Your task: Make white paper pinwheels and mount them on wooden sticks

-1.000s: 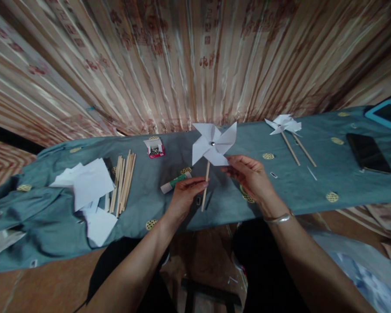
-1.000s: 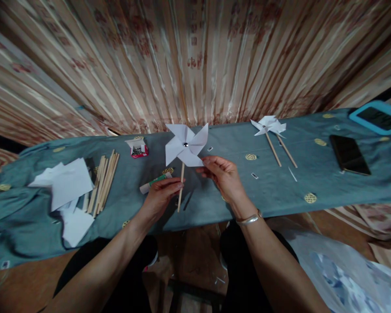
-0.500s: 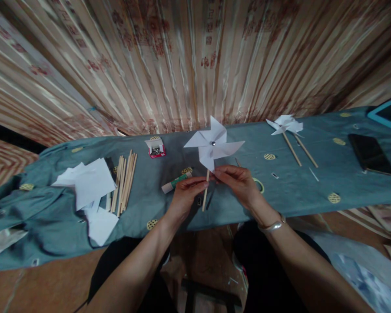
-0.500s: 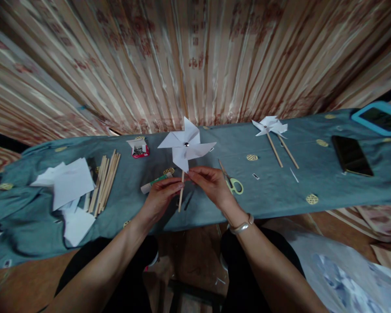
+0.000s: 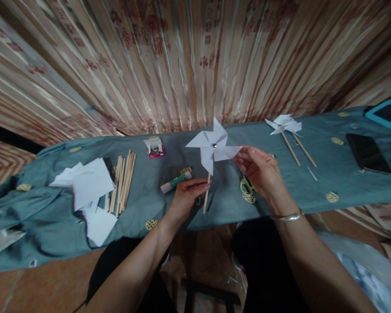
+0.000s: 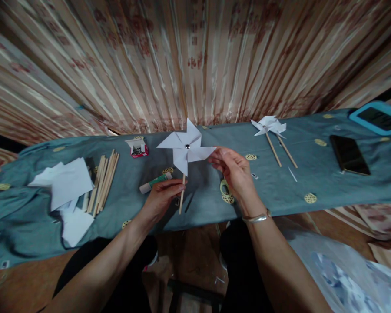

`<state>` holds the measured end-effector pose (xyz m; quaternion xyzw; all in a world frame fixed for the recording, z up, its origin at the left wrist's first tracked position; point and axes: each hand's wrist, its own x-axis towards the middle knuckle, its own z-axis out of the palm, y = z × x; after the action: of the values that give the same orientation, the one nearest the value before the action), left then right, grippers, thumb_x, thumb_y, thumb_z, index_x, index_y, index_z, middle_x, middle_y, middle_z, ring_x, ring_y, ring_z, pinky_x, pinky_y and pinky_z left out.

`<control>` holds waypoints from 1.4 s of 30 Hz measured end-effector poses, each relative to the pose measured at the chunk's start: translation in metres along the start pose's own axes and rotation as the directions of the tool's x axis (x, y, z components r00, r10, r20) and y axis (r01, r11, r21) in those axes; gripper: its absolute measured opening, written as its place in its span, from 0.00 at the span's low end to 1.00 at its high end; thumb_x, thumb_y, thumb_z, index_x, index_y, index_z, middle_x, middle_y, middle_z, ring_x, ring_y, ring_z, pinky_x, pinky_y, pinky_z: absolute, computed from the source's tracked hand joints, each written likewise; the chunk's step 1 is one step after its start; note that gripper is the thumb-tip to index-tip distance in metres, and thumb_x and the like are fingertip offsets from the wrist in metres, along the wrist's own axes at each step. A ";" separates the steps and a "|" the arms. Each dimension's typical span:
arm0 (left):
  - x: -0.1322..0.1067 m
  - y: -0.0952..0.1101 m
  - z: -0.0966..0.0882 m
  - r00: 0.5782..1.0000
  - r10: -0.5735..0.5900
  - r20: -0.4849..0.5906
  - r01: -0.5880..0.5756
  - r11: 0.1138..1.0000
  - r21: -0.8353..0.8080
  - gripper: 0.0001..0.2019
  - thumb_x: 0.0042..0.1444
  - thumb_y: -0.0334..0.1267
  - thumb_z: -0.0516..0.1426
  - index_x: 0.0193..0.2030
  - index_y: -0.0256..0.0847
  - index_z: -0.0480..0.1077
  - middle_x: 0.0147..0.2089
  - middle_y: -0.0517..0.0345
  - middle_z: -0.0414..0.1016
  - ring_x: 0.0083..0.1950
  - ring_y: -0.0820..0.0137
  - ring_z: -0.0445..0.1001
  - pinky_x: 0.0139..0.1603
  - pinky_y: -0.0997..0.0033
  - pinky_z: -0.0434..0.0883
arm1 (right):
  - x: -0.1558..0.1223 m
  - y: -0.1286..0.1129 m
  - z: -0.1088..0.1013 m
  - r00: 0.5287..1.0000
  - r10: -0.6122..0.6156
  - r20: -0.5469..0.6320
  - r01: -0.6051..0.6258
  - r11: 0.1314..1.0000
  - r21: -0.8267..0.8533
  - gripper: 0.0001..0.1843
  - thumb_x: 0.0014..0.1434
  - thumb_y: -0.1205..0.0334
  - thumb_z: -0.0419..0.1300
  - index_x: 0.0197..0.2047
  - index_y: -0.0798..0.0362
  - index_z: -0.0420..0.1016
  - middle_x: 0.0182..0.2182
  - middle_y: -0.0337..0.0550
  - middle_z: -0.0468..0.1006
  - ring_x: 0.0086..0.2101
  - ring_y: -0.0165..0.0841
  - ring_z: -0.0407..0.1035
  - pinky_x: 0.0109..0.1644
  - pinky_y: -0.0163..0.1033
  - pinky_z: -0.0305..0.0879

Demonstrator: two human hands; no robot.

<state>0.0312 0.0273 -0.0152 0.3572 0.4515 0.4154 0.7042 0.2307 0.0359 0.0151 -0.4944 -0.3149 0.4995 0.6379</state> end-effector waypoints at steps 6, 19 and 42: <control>-0.001 -0.002 0.002 1.000 -0.014 0.020 0.013 1.000 0.024 0.12 0.37 0.40 0.71 0.31 0.40 0.82 0.33 0.53 0.82 0.31 0.71 0.73 0.34 0.72 0.67 | -0.001 -0.006 -0.002 1.000 -0.008 0.007 0.008 1.000 0.024 0.15 0.41 0.53 0.76 0.35 0.45 0.84 0.27 0.34 0.81 0.28 0.27 0.73 0.34 0.33 0.71; 0.001 0.002 -0.001 1.000 -0.012 -0.008 0.012 1.000 0.015 0.12 0.36 0.39 0.71 0.31 0.40 0.82 0.31 0.55 0.81 0.30 0.74 0.71 0.34 0.74 0.66 | -0.007 0.006 0.008 1.000 -0.003 -0.003 0.003 0.999 -0.040 0.12 0.38 0.53 0.76 0.27 0.45 0.84 0.29 0.37 0.84 0.29 0.28 0.74 0.32 0.32 0.70; 0.002 0.003 -0.001 1.000 0.006 -0.002 -0.006 1.000 -0.014 0.12 0.36 0.39 0.72 0.30 0.39 0.82 0.29 0.57 0.80 0.29 0.75 0.71 0.34 0.74 0.66 | -0.024 0.021 0.024 0.944 -0.169 0.285 0.276 0.879 -0.390 0.13 0.53 0.49 0.66 0.31 0.50 0.83 0.28 0.39 0.83 0.30 0.33 0.74 0.35 0.37 0.70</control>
<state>0.0300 0.0303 -0.0139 0.3534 0.4482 0.4210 0.7050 0.1949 0.0205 0.0047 -0.5168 -0.5464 0.3981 0.5252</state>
